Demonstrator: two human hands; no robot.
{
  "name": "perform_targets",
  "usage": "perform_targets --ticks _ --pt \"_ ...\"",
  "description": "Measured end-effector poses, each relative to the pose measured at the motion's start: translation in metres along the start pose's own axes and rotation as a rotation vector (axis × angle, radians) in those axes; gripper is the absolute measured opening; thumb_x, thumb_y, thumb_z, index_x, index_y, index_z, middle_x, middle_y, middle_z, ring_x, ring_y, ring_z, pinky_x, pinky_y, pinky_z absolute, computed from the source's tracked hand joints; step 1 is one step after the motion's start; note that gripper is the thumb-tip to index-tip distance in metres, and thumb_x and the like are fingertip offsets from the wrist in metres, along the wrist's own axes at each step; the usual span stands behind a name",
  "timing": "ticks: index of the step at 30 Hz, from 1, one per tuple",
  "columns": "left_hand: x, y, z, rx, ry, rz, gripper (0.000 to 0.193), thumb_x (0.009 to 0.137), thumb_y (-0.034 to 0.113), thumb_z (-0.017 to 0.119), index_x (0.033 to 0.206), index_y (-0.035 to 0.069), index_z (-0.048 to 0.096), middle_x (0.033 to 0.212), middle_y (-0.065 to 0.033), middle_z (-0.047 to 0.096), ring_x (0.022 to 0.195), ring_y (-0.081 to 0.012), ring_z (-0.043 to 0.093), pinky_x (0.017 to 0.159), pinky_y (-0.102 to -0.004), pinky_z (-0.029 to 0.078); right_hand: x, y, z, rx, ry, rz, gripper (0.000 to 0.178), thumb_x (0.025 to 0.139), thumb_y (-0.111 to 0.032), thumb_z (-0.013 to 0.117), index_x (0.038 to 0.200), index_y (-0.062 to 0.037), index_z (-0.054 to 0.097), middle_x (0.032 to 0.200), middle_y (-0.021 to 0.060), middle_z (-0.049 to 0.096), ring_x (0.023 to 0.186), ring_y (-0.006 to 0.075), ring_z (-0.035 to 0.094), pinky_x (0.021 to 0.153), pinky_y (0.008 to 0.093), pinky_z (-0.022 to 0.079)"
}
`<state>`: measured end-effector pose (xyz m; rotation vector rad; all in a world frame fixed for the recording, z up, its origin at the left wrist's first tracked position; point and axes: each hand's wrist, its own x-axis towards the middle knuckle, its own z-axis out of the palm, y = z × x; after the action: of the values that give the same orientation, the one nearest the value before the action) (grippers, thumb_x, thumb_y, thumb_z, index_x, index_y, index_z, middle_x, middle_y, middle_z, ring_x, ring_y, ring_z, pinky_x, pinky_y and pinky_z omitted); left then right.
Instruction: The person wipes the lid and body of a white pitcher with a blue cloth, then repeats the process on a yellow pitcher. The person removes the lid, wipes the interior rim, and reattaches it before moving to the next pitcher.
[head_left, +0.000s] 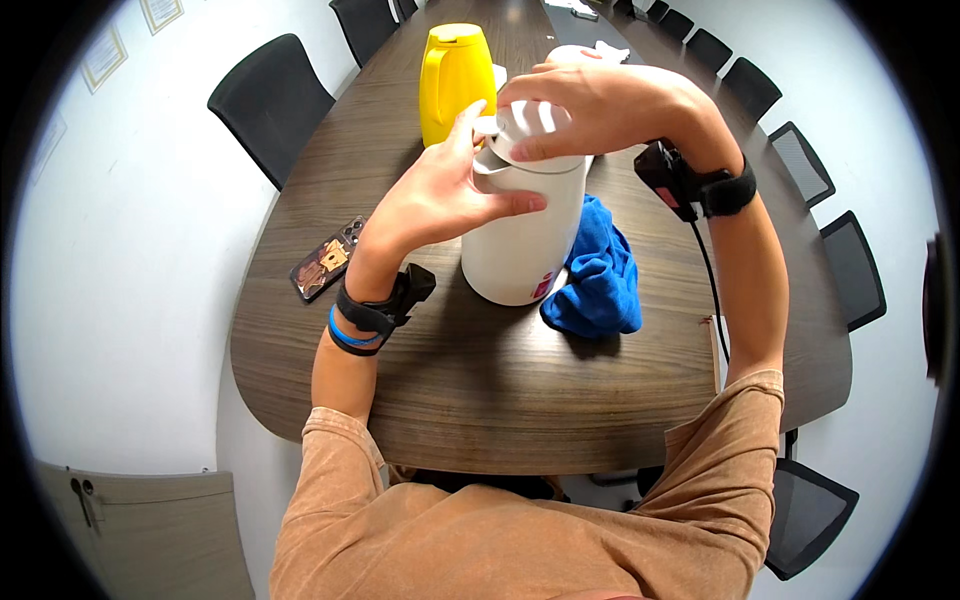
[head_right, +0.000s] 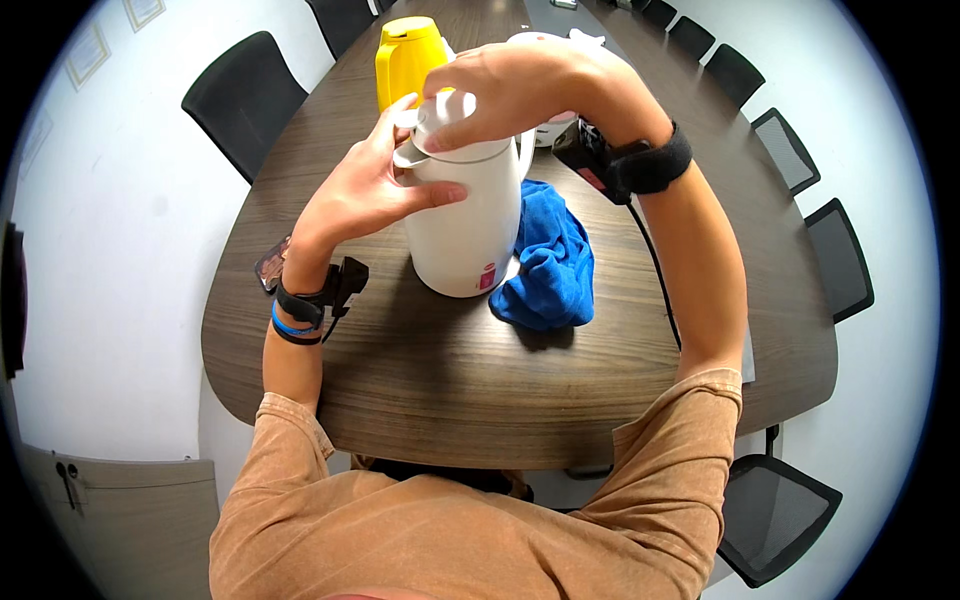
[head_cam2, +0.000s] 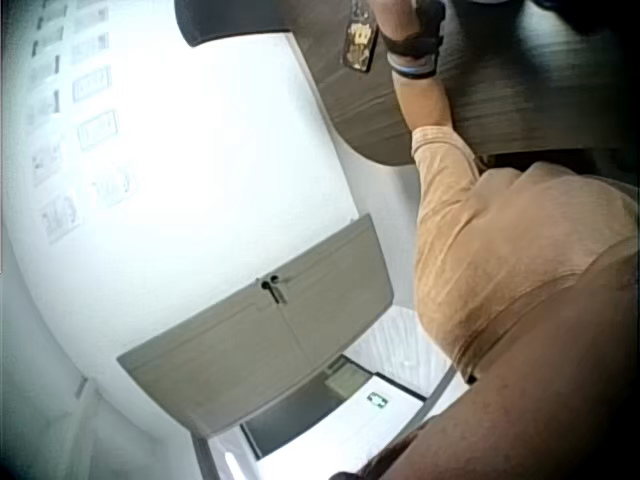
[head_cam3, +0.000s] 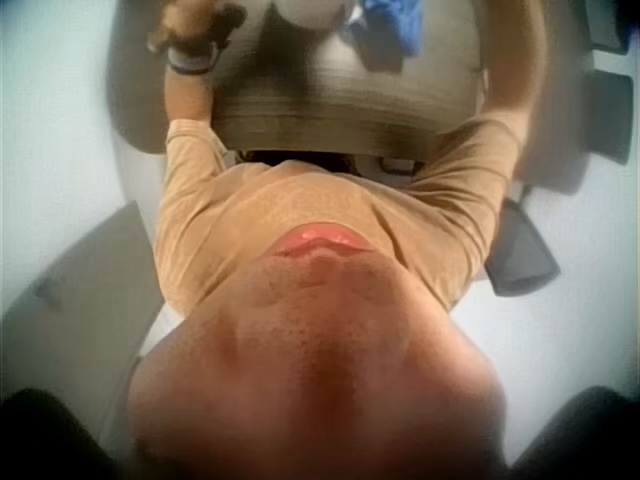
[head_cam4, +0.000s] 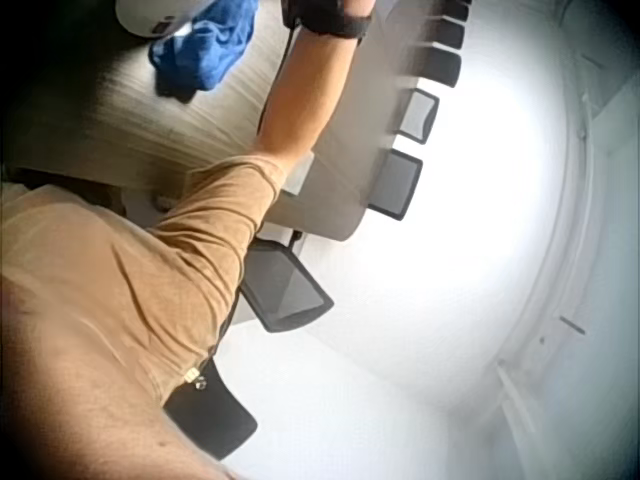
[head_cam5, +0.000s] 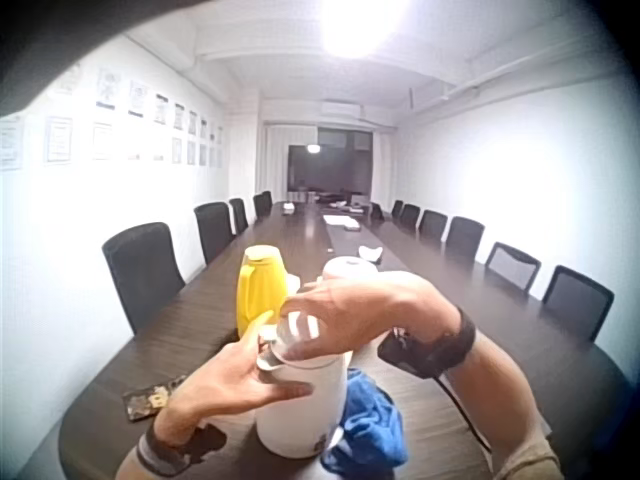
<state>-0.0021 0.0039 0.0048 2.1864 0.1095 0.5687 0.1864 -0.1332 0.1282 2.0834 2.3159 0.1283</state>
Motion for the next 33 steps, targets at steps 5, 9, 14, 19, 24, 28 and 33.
perform_targets --ticks 5,9,14,19,24,28,33 --pt "0.001 -0.002 0.002 0.074 0.019 -0.066 0.122 0.083 0.055 0.101 0.173 0.003 0.035 0.162 -0.0246 0.062 0.143 -0.0395 0.068 0.121 -0.0521 0.055 0.001 0.015 0.007 0.266 0.022 -0.257 0.073 0.089 -0.037 0.091 0.153 -0.0121 0.067 0.124 0.0175 0.08 0.097 0.0333 0.079 0.086 0.0409 0.065" --pt "-0.002 0.004 0.002 0.094 0.058 -0.031 0.124 0.081 0.056 0.1 0.171 -0.003 0.038 0.159 -0.0251 0.065 0.147 -0.0389 0.065 0.126 -0.046 0.049 0.0 -0.013 0.006 0.093 0.021 -0.087 0.075 0.088 -0.04 0.093 0.153 -0.0171 0.067 0.12 0.0174 0.08 0.097 0.0333 0.077 0.085 0.0453 0.062" --pt "0.0 0.004 0.001 -0.013 0.0 -0.078 0.127 0.081 0.059 0.1 0.172 -0.003 0.036 0.158 -0.0258 0.065 0.146 -0.0389 0.066 0.124 -0.0464 0.051 -0.007 -0.014 0.003 0.116 -0.009 -0.096 0.073 0.087 -0.028 0.094 0.154 -0.0188 0.068 0.123 0.0129 0.079 0.116 0.0321 0.07 0.101 0.0452 0.056" --pt "0.004 -0.006 0.002 0.01 0.024 0.025 0.128 0.08 0.06 0.1 0.172 -0.001 0.036 0.159 -0.0264 0.064 0.146 -0.0399 0.066 0.124 -0.0469 0.052 -0.012 0.021 0.008 0.135 0.031 -0.336 0.079 0.085 -0.032 0.094 0.157 -0.0197 0.066 0.132 0.0122 0.078 0.119 0.0307 0.07 0.098 0.045 0.057" --pt "0.002 -0.005 0.004 0.028 0.033 0.002 0.126 0.08 0.059 0.101 0.172 0.0 0.037 0.159 -0.0262 0.064 0.147 -0.0407 0.065 0.124 -0.0486 0.052 -0.007 0.016 0.008 0.056 0.039 -0.072 0.085 0.099 -0.078 0.07 0.156 -0.0146 0.064 0.127 0.0218 0.082 0.105 0.0362 0.084 0.086 0.0444 0.069" --pt "0.0 -0.005 0.001 0.039 0.023 0.001 0.125 0.083 0.058 0.1 0.175 0.004 0.035 0.159 -0.026 0.065 0.146 -0.0411 0.065 0.124 -0.05 0.054 -0.006 -0.013 0.012 -0.084 0.062 0.045 0.075 0.093 -0.049 0.087 0.152 -0.0069 0.066 0.125 0.0165 0.077 0.113 0.0372 0.073 0.096 0.0458 0.058" --pt "0.002 0.0 0.001 0.057 -0.001 -0.041 0.124 0.083 0.058 0.1 0.175 0.004 0.035 0.158 -0.0257 0.065 0.144 -0.0404 0.067 0.122 -0.0503 0.055 -0.003 0.005 0.011 0.13 0.088 -0.115 0.069 0.091 -0.045 0.09 0.146 -0.0075 0.07 0.121 0.0178 0.077 0.104 0.0372 0.074 0.093 0.0465 0.059"
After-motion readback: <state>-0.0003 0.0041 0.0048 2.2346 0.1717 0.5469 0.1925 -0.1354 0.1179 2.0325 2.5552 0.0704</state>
